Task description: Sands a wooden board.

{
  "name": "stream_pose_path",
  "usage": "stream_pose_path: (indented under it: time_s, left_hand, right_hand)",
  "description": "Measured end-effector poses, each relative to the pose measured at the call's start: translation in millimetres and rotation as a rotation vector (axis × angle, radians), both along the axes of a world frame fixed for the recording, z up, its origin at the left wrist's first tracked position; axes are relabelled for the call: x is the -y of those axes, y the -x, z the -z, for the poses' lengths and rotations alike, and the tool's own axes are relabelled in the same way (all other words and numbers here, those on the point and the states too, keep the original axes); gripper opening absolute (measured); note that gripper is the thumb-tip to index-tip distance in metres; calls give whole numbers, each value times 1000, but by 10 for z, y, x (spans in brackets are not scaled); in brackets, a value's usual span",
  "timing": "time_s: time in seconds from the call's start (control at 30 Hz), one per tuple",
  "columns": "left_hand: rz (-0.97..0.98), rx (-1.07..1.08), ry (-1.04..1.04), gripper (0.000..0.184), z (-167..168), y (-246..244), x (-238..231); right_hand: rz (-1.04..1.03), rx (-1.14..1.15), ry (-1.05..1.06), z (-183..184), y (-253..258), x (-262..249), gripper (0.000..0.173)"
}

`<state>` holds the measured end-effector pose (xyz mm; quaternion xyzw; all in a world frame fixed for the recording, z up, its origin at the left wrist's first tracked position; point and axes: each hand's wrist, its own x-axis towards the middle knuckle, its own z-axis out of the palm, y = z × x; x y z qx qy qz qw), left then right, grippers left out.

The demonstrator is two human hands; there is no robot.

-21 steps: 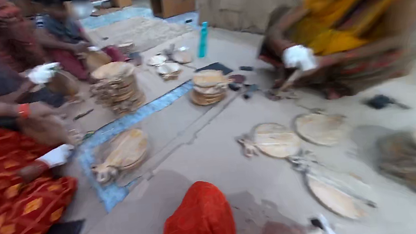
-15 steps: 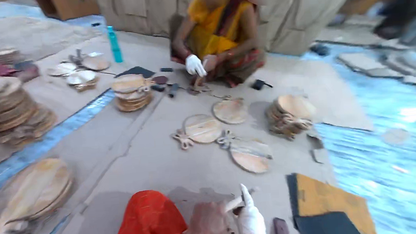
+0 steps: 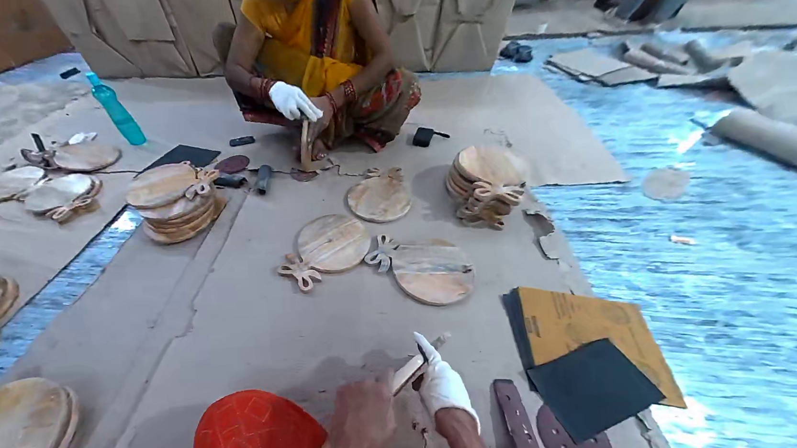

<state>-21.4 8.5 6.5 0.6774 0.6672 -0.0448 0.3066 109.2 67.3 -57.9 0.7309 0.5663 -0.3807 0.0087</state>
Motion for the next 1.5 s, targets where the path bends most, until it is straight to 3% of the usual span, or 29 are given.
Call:
stream_pose_path:
  time_s: [0.13,0.23,0.3,0.4,0.5,0.57,0.63,0.67,0.77,0.83,0.97,1.07,1.17,1.27,1.33,1.5]
  left_hand:
    - [2,-8,-19,50,-10,-79,-43]
    - [22,-20,-6,45,22,-50,-55]
    - [28,-58,51,42,-27,-72,-113]
    - [28,-123,105,36,-110,-129,-188]
    - [28,-111,72,38,-128,-173,-256]
    - [35,-98,54,40,-95,-169,-250]
    - [37,-99,54,42,-67,-158,-216]
    - [33,-113,53,43,-57,-163,-205]
    - [28,-150,33,46,-7,-175,-166]
    - [27,-134,-5,49,28,-115,-192]
    - [31,-96,-27,43,16,12,-258]
    - [36,-150,35,47,-48,-21,-249]
    - [46,-167,37,45,-67,-65,-247]
    - [18,-122,31,45,-102,-16,-288]
    - [23,-89,12,44,-66,-2,-266]
    - [21,-155,60,46,-63,-77,-260]
  right_hand:
    - [-11,74,34,-382,108,26,54]
    - [148,90,44,-582,294,234,44]
    - [137,33,-25,-324,210,136,44]
    - [21,-55,-28,-23,56,-89,59]
    - [-16,49,-26,-303,139,120,59]
    - [9,81,-114,-467,238,481,42]
    - [36,8,-69,-580,270,506,40]
    - [25,-57,-34,-549,240,392,41]
    - [-149,-130,-119,-12,-3,150,38]
    - [-170,-121,-41,-193,-11,278,37]
    - [-155,-123,-266,-268,178,777,32]
    - [-73,-77,37,-383,177,191,40]
    - [-18,-92,-11,-154,107,-39,57]
    - [-10,-17,-79,-400,263,345,65]
    - [-2,30,-121,-331,314,549,68]
    - [-12,-131,-49,112,115,-134,59]
